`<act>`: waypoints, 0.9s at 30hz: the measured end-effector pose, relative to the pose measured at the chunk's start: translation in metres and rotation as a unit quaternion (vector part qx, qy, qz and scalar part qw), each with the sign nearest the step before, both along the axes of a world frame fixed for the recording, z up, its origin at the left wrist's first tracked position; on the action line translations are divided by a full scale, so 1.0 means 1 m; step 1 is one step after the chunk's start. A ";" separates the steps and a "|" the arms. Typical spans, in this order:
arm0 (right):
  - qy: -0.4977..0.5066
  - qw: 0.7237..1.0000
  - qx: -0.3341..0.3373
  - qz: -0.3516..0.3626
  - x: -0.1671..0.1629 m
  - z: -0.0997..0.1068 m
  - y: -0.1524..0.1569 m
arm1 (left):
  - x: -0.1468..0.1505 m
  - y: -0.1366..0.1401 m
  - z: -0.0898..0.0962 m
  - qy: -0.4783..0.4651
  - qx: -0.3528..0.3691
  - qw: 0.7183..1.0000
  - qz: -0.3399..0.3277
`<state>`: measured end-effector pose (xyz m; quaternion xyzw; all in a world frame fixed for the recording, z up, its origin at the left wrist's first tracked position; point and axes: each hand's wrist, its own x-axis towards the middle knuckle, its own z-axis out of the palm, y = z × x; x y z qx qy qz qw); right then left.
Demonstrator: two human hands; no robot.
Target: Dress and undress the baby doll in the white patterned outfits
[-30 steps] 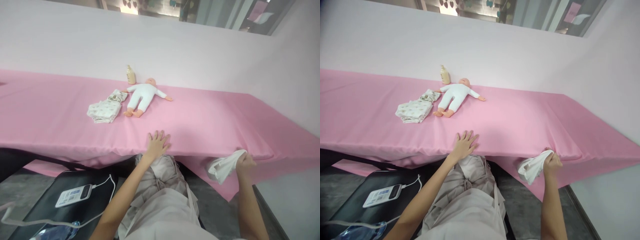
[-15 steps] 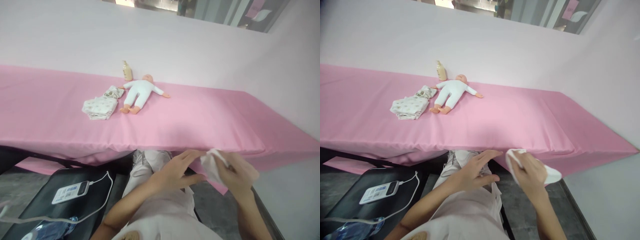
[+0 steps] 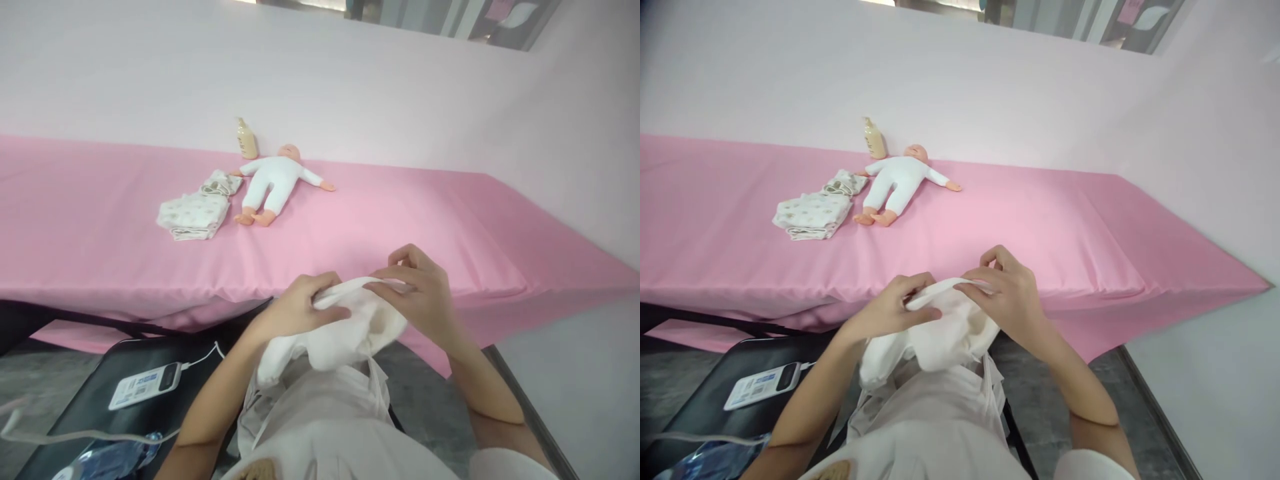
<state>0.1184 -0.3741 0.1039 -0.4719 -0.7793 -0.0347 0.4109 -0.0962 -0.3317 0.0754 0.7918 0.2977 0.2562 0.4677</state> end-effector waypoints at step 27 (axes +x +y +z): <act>-0.391 0.915 -0.069 0.071 0.033 0.028 -0.010 | -0.061 0.000 0.016 0.508 0.370 0.757 0.180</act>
